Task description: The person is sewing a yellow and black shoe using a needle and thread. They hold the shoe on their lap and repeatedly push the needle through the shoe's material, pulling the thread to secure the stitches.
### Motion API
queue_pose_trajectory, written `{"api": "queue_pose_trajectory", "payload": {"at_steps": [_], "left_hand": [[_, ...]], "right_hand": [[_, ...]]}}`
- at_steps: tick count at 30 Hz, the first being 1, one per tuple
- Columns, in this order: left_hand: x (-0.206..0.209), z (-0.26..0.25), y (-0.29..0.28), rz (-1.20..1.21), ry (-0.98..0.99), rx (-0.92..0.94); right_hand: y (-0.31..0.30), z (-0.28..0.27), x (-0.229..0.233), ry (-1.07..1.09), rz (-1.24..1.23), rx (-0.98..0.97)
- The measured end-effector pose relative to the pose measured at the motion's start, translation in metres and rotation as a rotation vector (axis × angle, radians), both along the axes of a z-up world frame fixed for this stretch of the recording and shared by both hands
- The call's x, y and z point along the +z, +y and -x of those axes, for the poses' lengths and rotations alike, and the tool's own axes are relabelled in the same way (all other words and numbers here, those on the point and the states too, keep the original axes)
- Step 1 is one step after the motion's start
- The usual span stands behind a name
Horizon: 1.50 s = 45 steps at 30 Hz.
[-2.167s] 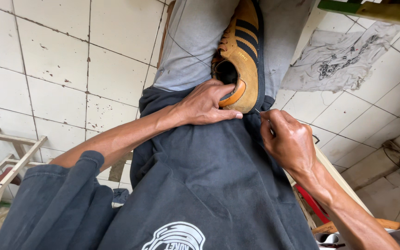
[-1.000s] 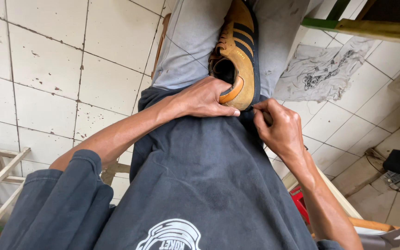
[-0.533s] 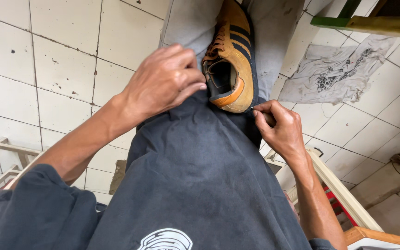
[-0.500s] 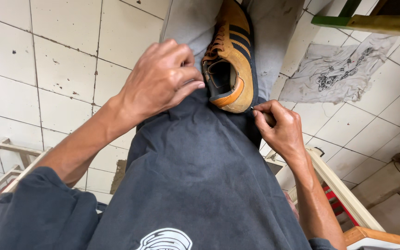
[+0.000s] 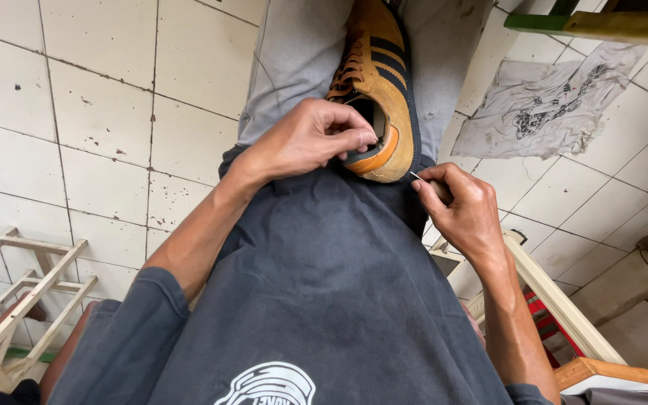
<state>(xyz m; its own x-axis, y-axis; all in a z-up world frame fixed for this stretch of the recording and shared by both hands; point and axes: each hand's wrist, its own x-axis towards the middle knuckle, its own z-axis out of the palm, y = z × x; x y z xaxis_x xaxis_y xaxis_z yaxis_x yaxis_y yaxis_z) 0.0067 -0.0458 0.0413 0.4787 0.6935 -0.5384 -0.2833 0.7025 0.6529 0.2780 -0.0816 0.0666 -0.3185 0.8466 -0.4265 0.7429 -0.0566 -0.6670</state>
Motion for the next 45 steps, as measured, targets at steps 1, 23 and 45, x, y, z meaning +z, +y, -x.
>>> {"api": "queue_pose_trajectory", "payload": {"at_steps": [1, 23, 45], "left_hand": [[-0.003, -0.002, 0.003, -0.279, 0.281, -0.14], [-0.09, -0.047, 0.012, -0.409, 0.229, -0.611], [-0.061, -0.05, 0.024, -0.455, 0.298, -0.853]], "right_hand": [[0.0, 0.002, 0.004, -0.041, 0.013, 0.004], [0.029, 0.029, 0.027, -0.406, 0.312, 0.227], [-0.035, -0.008, -0.026, -0.259, -0.098, 0.079]]}}
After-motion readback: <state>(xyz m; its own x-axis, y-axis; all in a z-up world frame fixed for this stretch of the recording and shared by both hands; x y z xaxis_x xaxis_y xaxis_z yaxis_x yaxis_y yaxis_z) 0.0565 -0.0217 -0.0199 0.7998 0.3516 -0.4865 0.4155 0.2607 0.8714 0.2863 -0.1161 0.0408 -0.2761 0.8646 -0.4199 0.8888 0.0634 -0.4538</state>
